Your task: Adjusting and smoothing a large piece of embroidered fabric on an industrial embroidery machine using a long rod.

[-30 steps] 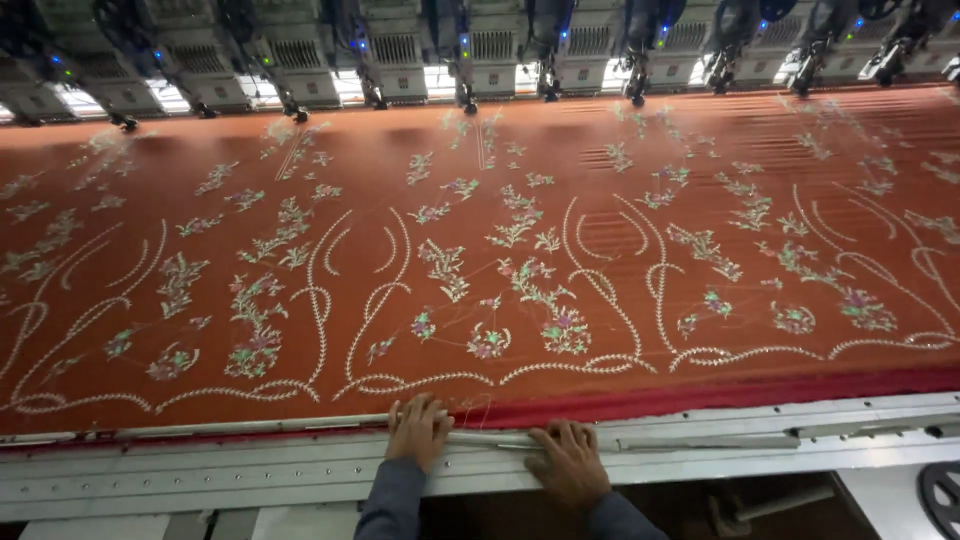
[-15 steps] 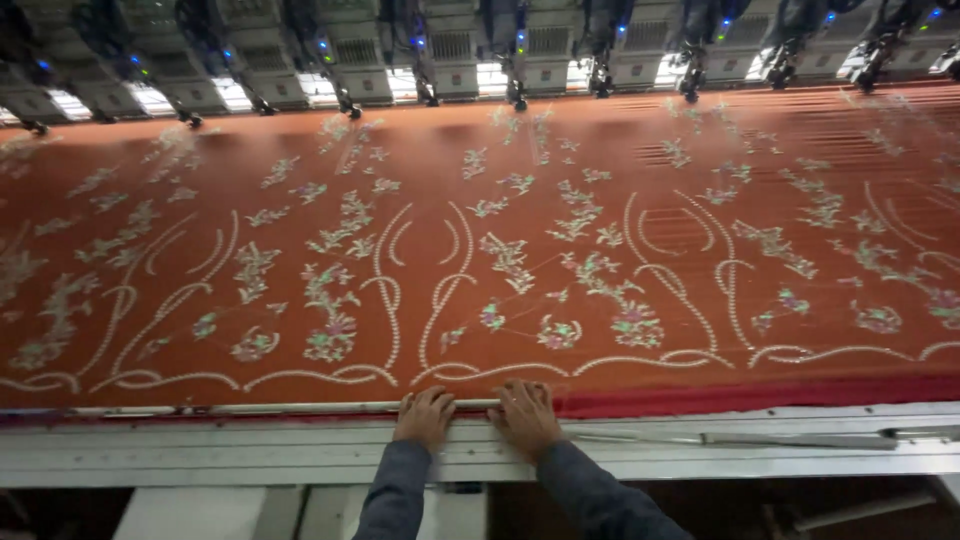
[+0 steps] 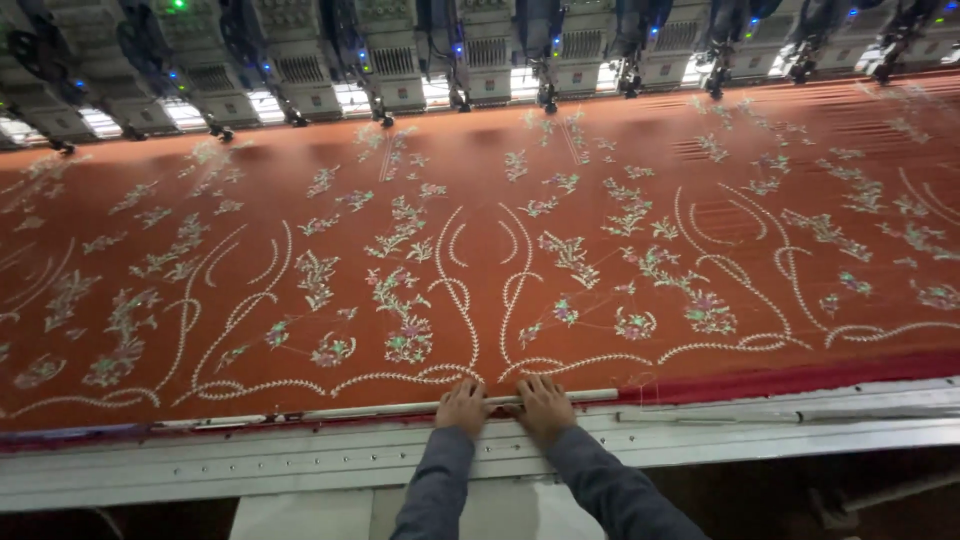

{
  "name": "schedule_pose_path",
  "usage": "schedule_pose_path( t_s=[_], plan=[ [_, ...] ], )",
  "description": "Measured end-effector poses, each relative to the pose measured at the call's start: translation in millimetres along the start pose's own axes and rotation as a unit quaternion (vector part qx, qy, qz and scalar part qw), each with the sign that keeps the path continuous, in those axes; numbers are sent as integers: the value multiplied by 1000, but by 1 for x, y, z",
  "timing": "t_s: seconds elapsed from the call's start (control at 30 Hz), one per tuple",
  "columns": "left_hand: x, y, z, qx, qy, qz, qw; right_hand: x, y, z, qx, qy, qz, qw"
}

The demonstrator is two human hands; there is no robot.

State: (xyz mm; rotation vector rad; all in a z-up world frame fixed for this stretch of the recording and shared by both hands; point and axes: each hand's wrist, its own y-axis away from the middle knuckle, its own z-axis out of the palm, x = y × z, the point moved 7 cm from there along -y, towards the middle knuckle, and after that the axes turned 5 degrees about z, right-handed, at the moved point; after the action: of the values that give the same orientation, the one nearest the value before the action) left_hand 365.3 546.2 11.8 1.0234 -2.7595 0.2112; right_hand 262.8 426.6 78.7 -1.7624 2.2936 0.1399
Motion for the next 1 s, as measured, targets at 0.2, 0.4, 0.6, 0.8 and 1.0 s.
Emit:
schedule_pose_path(
  t_s=[0.2, 0.4, 0.6, 0.8, 1.0],
  plan=[
    [-8, -5, 17, -19, -16, 18, 1000, 10, -13, 27, -21, 18, 11, 1000],
    [-6, -16, 16, -48, -9, 32, 998, 12, -23, 44, -37, 80, -29, 996],
    [-6, -22, 32, -82, -55, 49, 994, 2, -19, 34, -48, 79, -31, 995],
    [3, -15, 32, -73, -63, 82, 992, 11, -21, 46, 1, 103, -50, 993],
    [-1, -15, 28, 4, -34, 114, 993, 5, -20, 36, -29, 90, -58, 994]
  ],
)
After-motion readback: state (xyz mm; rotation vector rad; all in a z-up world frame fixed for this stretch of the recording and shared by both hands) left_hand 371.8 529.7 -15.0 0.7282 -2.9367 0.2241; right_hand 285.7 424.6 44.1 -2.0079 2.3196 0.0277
